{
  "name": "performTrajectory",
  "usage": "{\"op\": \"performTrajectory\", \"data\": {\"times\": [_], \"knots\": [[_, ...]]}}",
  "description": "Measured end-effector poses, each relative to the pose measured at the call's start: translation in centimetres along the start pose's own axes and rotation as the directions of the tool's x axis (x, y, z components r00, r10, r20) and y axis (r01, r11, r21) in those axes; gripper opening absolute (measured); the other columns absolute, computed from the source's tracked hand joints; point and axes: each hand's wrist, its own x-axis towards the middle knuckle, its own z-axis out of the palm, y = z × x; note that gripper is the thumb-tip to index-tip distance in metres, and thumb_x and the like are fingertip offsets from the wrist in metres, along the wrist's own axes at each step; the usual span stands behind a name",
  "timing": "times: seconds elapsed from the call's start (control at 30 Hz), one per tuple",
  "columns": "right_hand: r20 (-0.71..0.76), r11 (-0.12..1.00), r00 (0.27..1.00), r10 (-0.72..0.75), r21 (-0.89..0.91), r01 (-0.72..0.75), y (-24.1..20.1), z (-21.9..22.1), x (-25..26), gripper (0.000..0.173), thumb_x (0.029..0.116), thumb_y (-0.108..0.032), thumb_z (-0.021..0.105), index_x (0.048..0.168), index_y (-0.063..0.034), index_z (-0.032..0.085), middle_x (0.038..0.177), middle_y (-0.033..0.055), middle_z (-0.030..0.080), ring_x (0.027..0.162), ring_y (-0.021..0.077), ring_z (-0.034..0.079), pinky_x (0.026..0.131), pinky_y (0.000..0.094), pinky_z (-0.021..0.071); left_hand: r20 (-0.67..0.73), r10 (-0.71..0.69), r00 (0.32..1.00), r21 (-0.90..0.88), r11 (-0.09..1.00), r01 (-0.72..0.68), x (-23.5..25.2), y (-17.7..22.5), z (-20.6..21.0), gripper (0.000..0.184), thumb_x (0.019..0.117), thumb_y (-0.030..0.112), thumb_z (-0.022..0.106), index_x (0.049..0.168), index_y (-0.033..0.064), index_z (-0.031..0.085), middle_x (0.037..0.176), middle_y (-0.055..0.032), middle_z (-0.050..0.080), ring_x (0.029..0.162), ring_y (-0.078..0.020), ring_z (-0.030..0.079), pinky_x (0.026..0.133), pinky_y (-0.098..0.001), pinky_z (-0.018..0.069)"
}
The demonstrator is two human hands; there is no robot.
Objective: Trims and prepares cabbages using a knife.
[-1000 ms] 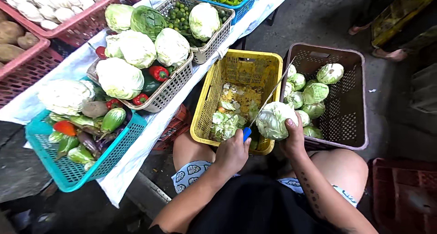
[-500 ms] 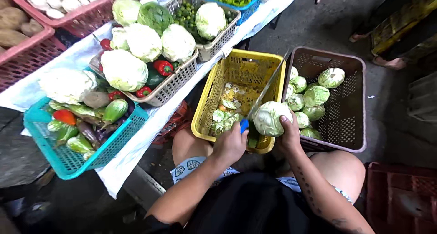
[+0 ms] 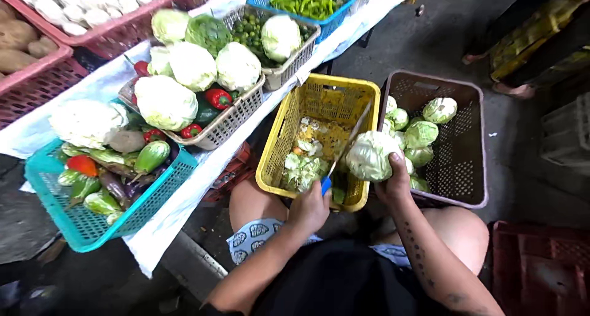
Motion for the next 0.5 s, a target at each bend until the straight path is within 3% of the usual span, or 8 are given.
{"op": "performTrajectory", "data": {"times": [0.07,0.1,0.2,0.27,0.3,0.37,0.47,0.5], "knots": [[0.112,0.970,0.986,0.124,0.196,-0.145,-0.6,0.1,0.0,0.090,0.0747,-0.071,0.075,0.143,-0.0184,0.048,0.124,0.0119,0.066,0.110,0.0273,0.067,0.087,0.0528,0.0591,-0.119,0.042,0.992,-0.126,0.990,-0.057,0.9,0.2,-1.8,0.044,0.1076,0.040,0.049,0.134,0.0053,0.055,0.104,-0.0151,0.071,0.098,-0.0284,0.071,0.089,-0.0492,0.0569],[0.178,0.921,0.962,0.206,0.297,-0.252,-1.1,0.3,0.1,0.088,0.0750,-0.076,0.069,0.140,-0.0192,0.051,0.122,0.0146,0.067,0.105,0.0311,0.069,0.078,0.0544,0.0605,-0.183,0.063,0.981,-0.192,0.976,-0.099,1.6,-0.1,-2.4,0.044,0.1061,0.041,0.052,0.130,0.0043,0.057,0.102,-0.0137,0.070,0.096,-0.0255,0.071,0.088,-0.0469,0.0571],[0.385,0.719,0.862,0.330,0.489,-0.493,-1.6,-0.3,-0.3,0.097,0.0687,-0.095,0.051,0.129,-0.0194,0.061,0.114,0.0179,0.070,0.094,0.0352,0.071,0.062,0.0537,0.0601,-0.305,0.087,0.949,-0.377,0.903,-0.204,2.5,-1.1,-2.9,0.047,0.0975,0.044,0.066,0.121,0.0034,0.061,0.095,-0.0083,0.069,0.083,-0.0166,0.068,0.079,-0.0384,0.0580],[0.489,0.742,0.849,0.203,0.488,-0.459,-1.6,-1.4,-0.3,0.086,0.0725,-0.087,0.060,0.123,-0.0172,0.067,0.110,0.0131,0.073,0.096,0.0270,0.073,0.073,0.0469,0.0621,-0.334,0.100,0.937,-0.501,0.824,-0.267,2.5,-1.1,-2.8,0.044,0.0949,0.042,0.070,0.117,0.0044,0.061,0.088,-0.0038,0.067,0.069,-0.0118,0.065,0.064,-0.0323,0.0578],[0.504,0.813,0.856,0.118,0.446,-0.375,-2.0,-1.5,-0.4,0.072,0.0765,-0.076,0.068,0.120,-0.0180,0.070,0.108,0.0073,0.075,0.098,0.0196,0.073,0.082,0.0413,0.0624,-0.334,0.109,0.936,-0.572,0.766,-0.294,2.3,-0.9,-2.8,0.041,0.0951,0.038,0.071,0.116,0.0044,0.061,0.084,-0.0027,0.066,0.061,-0.0111,0.063,0.056,-0.0303,0.0567],[0.468,0.952,0.879,0.085,0.224,-0.211,-3.6,-0.9,-1.1,0.059,0.0735,-0.067,0.078,0.113,-0.0236,0.072,0.101,-0.0019,0.078,0.093,0.0095,0.074,0.083,0.0328,0.0632,-0.312,0.136,0.940,-0.677,0.662,-0.321,1.7,-0.4,-2.9,0.034,0.0965,0.030,0.069,0.116,0.0040,0.060,0.080,-0.0027,0.065,0.053,-0.0117,0.059,0.047,-0.0285,0.0543],[0.572,0.986,0.804,0.162,-0.123,-0.111,-3.7,-0.9,-0.8,0.088,0.0747,-0.060,0.083,0.146,-0.0215,0.048,0.118,0.0031,0.070,0.101,0.0138,0.070,0.088,0.0350,0.0611,-0.291,0.165,0.942,-0.766,0.550,-0.333,1.0,0.2,-2.8,0.026,0.0982,0.022,0.066,0.113,0.0029,0.058,0.077,-0.0043,0.064,0.047,-0.0136,0.057,0.043,-0.0292,0.0540],[0.562,0.973,0.805,0.189,-0.216,-0.078,-3.6,-0.6,-0.6,0.096,0.0724,-0.058,0.086,0.149,-0.0188,0.044,0.122,0.0065,0.069,0.103,0.0169,0.070,0.089,0.0374,0.0612,-0.293,0.163,0.942,-0.780,0.529,-0.334,0.9,0.4,-2.7,0.025,0.0985,0.021,0.066,0.113,0.0025,0.057,0.077,-0.0051,0.064,0.047,-0.0141,0.057,0.043,-0.0296,0.0547]]}}
